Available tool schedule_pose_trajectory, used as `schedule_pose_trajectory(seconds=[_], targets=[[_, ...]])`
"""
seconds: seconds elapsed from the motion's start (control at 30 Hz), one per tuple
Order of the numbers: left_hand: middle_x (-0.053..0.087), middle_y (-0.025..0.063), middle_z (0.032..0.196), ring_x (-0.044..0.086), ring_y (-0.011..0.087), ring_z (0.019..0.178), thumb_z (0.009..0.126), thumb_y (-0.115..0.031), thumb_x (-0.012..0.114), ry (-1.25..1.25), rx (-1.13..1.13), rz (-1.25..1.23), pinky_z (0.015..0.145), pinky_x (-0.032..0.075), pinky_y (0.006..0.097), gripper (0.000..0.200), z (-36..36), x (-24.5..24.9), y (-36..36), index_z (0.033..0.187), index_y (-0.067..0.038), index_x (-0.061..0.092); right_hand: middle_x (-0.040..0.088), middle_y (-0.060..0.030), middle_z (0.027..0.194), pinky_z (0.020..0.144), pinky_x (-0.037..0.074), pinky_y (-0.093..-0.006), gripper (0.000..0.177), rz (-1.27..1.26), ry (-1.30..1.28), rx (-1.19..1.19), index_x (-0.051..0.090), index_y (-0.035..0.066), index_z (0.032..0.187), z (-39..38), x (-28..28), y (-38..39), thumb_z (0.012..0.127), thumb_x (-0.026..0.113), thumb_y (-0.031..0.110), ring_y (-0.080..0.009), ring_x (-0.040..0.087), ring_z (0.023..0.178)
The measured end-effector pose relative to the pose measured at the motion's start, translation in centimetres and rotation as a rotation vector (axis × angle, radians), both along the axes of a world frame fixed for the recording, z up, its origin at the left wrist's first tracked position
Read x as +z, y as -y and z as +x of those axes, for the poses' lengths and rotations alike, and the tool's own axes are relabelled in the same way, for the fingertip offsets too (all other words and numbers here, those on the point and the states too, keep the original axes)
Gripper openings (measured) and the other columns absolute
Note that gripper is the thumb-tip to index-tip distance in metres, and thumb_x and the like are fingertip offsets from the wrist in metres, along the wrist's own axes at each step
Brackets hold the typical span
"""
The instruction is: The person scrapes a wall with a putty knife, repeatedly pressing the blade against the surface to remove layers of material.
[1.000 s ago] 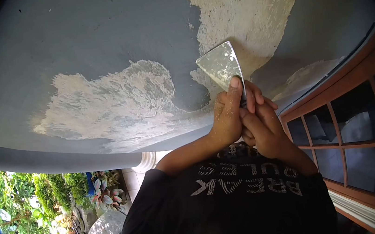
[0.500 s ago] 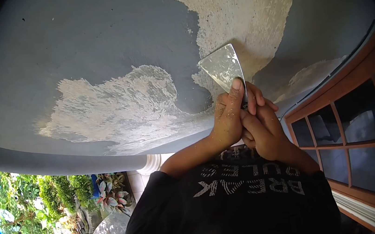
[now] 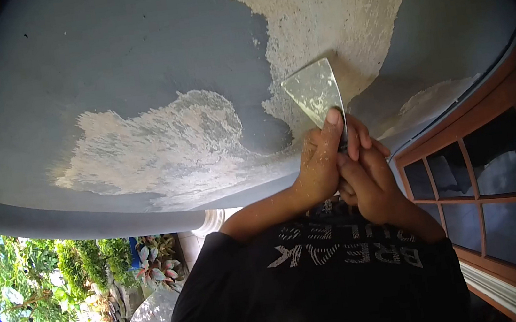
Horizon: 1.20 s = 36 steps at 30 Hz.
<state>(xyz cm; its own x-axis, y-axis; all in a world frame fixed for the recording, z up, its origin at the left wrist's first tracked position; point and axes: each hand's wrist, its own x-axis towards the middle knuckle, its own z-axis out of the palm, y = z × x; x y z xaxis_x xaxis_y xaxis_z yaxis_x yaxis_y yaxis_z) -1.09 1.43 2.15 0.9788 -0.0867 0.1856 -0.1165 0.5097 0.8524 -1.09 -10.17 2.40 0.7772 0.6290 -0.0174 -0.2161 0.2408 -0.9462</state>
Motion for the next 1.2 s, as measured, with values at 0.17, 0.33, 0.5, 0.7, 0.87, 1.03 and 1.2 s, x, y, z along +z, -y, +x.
schedule_pose_trajectory(seconds=[0.17,0.33,0.5,0.7,0.87,1.03,1.2], targets=[[0.052,0.0115,0.078,0.065,0.0302,0.079,0.101,-0.046,0.027,0.063,0.072,-0.064,0.068,0.053,0.0338,0.059,0.5,0.5,-1.4,0.065,-0.002,0.044,0.048,-0.0036,0.065,0.047,0.034,-0.0243,0.010,-0.038,0.149,0.014,0.048,0.001,0.091,0.9,1.0,-1.4,0.094,0.047,0.010,-0.0076,0.045,0.052],[0.052,0.0112,0.080,0.065,0.0296,0.081,0.102,-0.042,0.025,0.037,-0.022,-0.039,0.070,0.052,0.0328,0.058,0.0,-0.1,-0.9,0.064,-0.002,0.044,0.049,-0.0031,0.068,0.046,0.034,-0.0233,0.008,-0.049,0.232,-0.030,0.046,0.001,0.095,-0.1,-0.3,-0.4,0.094,0.047,0.009,-0.0056,0.044,0.052],[0.052,0.0111,0.080,0.065,0.0280,0.081,0.102,-0.042,0.024,0.048,-0.049,-0.007,0.070,0.052,0.0322,0.058,0.0,0.5,-1.3,0.065,-0.002,0.044,0.048,-0.0011,0.066,0.045,0.033,-0.0212,0.006,-0.098,0.099,0.009,0.044,0.002,0.097,-0.4,0.6,-0.7,0.096,0.043,0.007,-0.0042,0.044,0.052],[0.052,0.0111,0.080,0.065,0.0274,0.081,0.102,-0.042,0.024,0.020,-0.046,-0.016,0.070,0.053,0.0318,0.058,0.3,-0.6,-0.1,0.066,-0.002,0.044,0.047,-0.0014,0.065,0.045,0.035,-0.0217,0.007,-0.044,0.039,0.011,0.044,0.001,0.095,0.1,-0.3,0.2,0.095,0.044,0.008,-0.0051,0.045,0.051],[0.052,0.0110,0.080,0.066,0.0275,0.080,0.102,-0.043,0.025,0.025,-0.008,-0.106,0.069,0.053,0.0317,0.058,0.4,-0.1,-0.4,0.065,-0.003,0.044,0.048,-0.0022,0.066,0.045,0.035,-0.0226,0.009,-0.077,0.121,0.022,0.045,0.001,0.092,0.5,0.1,-0.1,0.095,0.046,0.009,-0.0054,0.046,0.052],[0.052,0.0107,0.079,0.066,0.0272,0.081,0.102,-0.041,0.023,0.056,0.002,-0.048,0.070,0.054,0.0309,0.057,0.2,-0.4,-0.3,0.066,-0.003,0.044,0.049,-0.0023,0.067,0.045,0.036,-0.0229,0.009,-0.029,0.085,0.010,0.045,0.000,0.093,0.4,-0.2,-0.3,0.095,0.047,0.009,-0.0057,0.047,0.053],[0.052,0.0103,0.079,0.066,0.0271,0.081,0.102,-0.042,0.023,0.014,0.048,-0.072,0.068,0.053,0.0313,0.057,0.4,-0.2,0.1,0.064,-0.003,0.043,0.050,-0.0036,0.069,0.048,0.038,-0.0228,0.009,-0.077,0.071,0.049,0.046,-0.001,0.096,0.7,-0.2,0.3,0.095,0.046,0.009,-0.0066,0.049,0.056]])
